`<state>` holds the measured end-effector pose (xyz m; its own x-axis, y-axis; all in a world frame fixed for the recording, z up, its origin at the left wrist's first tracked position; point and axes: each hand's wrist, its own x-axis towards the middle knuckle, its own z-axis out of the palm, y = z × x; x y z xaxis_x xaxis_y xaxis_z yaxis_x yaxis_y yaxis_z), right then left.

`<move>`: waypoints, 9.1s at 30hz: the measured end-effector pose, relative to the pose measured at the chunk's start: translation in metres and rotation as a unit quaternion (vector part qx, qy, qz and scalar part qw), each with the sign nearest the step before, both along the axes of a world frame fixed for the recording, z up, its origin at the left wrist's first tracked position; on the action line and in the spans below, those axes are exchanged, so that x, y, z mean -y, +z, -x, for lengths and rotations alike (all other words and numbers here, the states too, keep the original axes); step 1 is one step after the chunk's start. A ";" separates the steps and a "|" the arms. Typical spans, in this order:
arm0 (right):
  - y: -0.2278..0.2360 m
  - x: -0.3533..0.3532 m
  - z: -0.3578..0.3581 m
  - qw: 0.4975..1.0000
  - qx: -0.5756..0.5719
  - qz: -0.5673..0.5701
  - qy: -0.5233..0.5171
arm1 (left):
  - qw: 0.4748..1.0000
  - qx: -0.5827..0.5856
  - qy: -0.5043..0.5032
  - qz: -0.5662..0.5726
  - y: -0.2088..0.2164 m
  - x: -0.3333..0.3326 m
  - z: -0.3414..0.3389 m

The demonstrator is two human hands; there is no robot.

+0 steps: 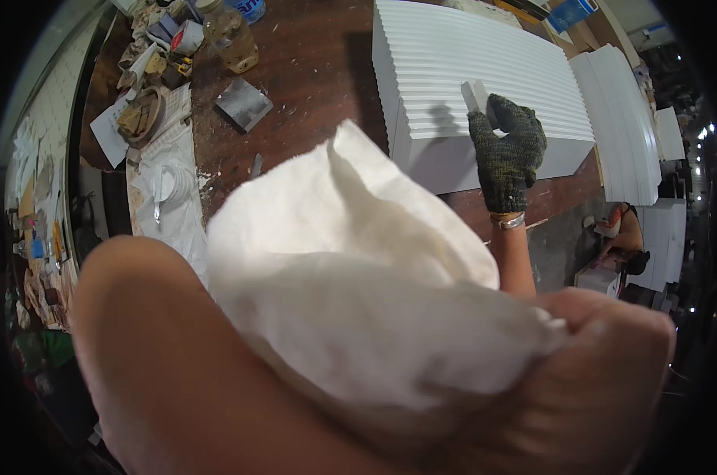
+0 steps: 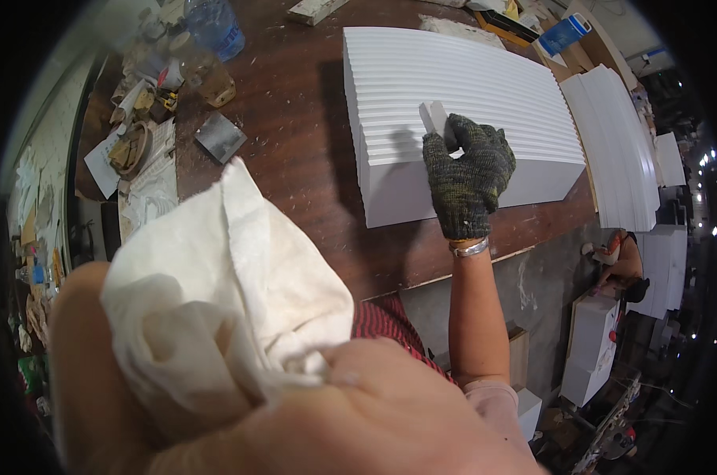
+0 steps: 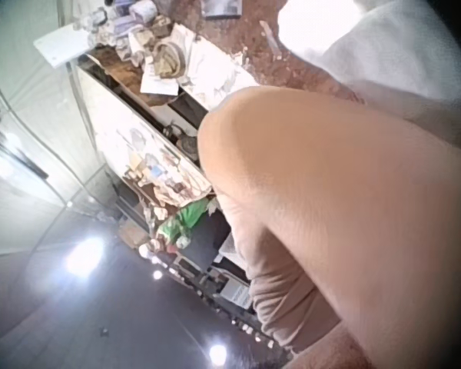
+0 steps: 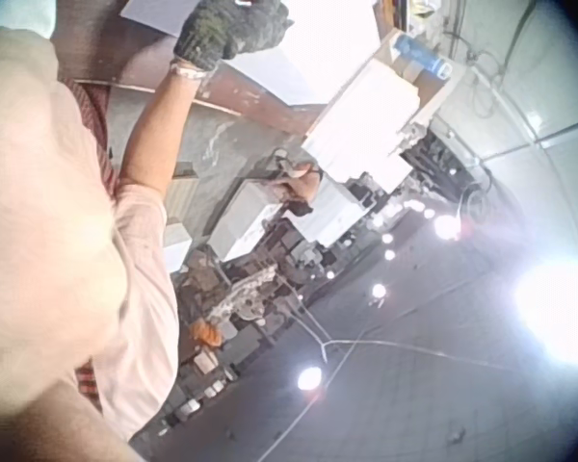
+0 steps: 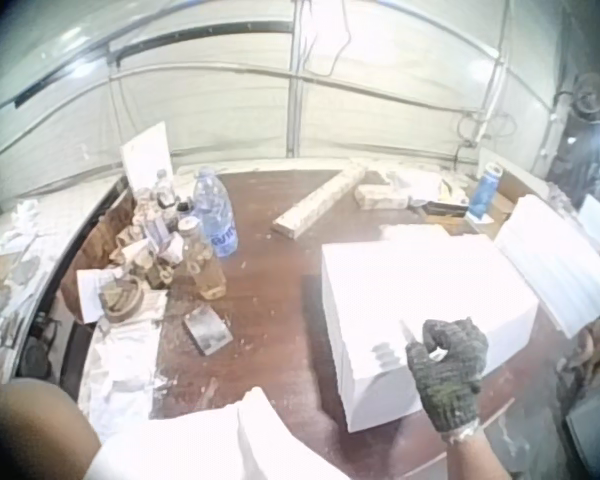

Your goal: The person wipes a stack of white ribbed decorative panels with a cloth, repeatedly turning the stack to clean different sides. The person also lifts and repositions the stack on the table during the process.

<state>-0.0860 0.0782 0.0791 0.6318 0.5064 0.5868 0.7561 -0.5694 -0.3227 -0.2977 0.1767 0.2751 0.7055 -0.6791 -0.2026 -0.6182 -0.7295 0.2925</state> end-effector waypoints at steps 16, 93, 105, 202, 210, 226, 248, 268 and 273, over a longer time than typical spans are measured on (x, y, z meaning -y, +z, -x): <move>-0.019 -0.048 0.044 0.999 -0.001 0.019 0.048 | 0.800 0.062 0.572 0.172 -0.309 -0.020 -0.016; -0.031 0.017 -0.143 0.980 0.186 -0.018 0.064 | 0.761 0.272 0.585 0.071 -0.348 0.006 -0.029; -0.032 -0.009 -0.132 0.991 0.087 -0.014 0.098 | 0.758 0.262 0.592 0.079 -0.343 0.006 -0.030; -0.016 0.024 -0.469 0.961 0.015 0.125 -0.245 | 0.758 0.223 0.611 0.048 -0.359 0.005 -0.027; -0.057 -0.021 -0.385 0.978 0.069 0.063 0.188 | 0.759 0.199 0.618 0.053 -0.365 0.003 -0.020; -0.020 0.049 -0.487 0.988 0.049 0.116 0.084 | 0.760 0.178 0.625 -0.010 -0.380 0.001 -0.005; -0.017 0.012 -0.420 0.968 -0.004 0.041 0.247 | 0.764 0.162 0.624 -0.026 -0.382 0.000 0.002; -0.004 0.042 -0.380 0.957 -0.065 0.152 0.237 | 0.743 0.189 0.642 -0.012 -0.374 0.004 -0.012; -0.025 0.043 -0.343 0.939 -0.042 0.189 0.284 | 0.730 0.186 0.657 0.005 -0.376 0.003 -0.013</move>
<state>0.2567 0.0354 0.0540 0.2329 0.9379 0.2572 0.9536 -0.1684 -0.2495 -0.2848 0.1733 -0.1004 0.7543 0.6343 0.1696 0.5765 -0.7634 0.2913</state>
